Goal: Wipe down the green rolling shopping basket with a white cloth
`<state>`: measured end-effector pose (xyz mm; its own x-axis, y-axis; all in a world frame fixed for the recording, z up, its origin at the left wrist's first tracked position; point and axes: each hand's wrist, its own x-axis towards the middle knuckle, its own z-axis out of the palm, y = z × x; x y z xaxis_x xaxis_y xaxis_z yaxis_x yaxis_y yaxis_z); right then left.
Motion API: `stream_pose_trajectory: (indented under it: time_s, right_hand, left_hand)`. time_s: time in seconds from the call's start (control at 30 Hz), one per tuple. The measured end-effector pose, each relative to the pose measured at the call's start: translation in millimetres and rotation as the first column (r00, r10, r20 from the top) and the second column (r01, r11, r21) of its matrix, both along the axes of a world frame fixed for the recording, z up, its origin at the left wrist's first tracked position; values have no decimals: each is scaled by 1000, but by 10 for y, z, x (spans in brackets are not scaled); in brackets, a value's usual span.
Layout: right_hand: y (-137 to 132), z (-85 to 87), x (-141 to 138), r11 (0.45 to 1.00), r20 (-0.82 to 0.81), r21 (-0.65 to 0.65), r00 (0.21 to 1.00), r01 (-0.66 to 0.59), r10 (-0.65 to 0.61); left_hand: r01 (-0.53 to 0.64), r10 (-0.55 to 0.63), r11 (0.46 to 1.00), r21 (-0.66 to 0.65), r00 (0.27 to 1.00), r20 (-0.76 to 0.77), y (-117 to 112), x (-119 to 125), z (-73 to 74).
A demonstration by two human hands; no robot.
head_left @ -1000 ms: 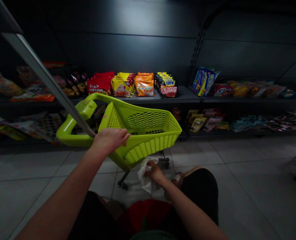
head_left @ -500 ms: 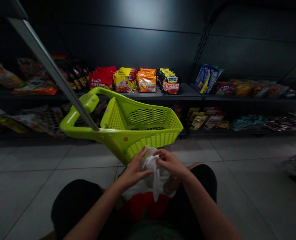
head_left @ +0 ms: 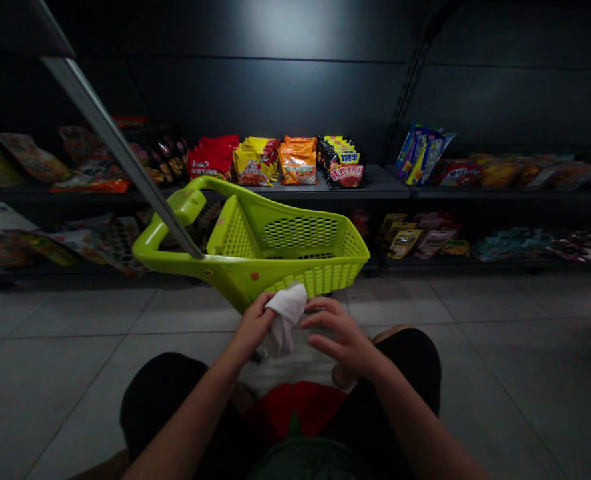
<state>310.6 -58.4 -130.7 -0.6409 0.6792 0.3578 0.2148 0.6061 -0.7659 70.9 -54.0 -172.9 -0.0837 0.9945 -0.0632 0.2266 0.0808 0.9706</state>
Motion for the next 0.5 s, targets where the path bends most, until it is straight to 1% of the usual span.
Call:
stream_pose_trajectory:
  time_s: [0.03,0.07,0.13,0.17,0.2,0.23,0.27,0.3,0.33,0.37,0.4,0.43,0.47,0.5]
  right_hand:
    - [0,-113,-88,998,-76,-4,995,57,-57]
    - [3,-251,-190,996,-139,-11,986,87,-88]
    - [22,-565,-385,995,-237,-51,967,80,-90]
    - [47,-720,-452,993,-278,-95,955,77,-100]
    - [89,-859,-484,983,-313,-157,939,98,-144]
    - [155,-975,-473,958,-339,-240,911,158,-235]
    - [249,-1065,-417,908,-350,-337,862,249,-367]
    - [372,-1128,-322,823,-351,-439,774,360,-526]
    - [520,-1165,-198,704,-350,-535,636,466,-687]
    - [685,-1182,-62,572,-354,-620,458,537,-815]
    - [856,-1185,67,463,-369,-690,280,557,-886]
    - [1021,-1182,170,410,-400,-744,140,527,-906]
    - [1165,-1182,229,422,-449,-782,56,458,-892]
    - [1276,-1193,229,470,-502,-798,16,376,-865]
  left_hand:
    - [33,-33,999,-4,999,39,-24,44,78]
    - [62,-61,998,-11,995,82,-53,91,151]
    - [119,-112,992,-42,984,138,-105,158,281]
    - [166,-159,985,-51,979,130,-118,164,344]
    - [226,-222,973,-43,971,84,-116,144,414]
    - [287,-287,958,-11,958,-10,-96,101,496]
    - [351,-341,935,47,928,-147,-55,38,593]
    - [389,-331,912,133,886,-324,7,-39,705]
    - [399,-232,886,237,823,-518,89,-123,828]
    - [428,-122,847,314,733,-669,187,-207,955]
    - [452,-8,817,359,631,-776,297,-284,1075]
    - [460,81,814,354,514,-854,413,-349,1178]
    - [438,146,837,328,399,-905,528,-400,1259]
    - [409,137,877,250,285,-949,633,-434,1313]
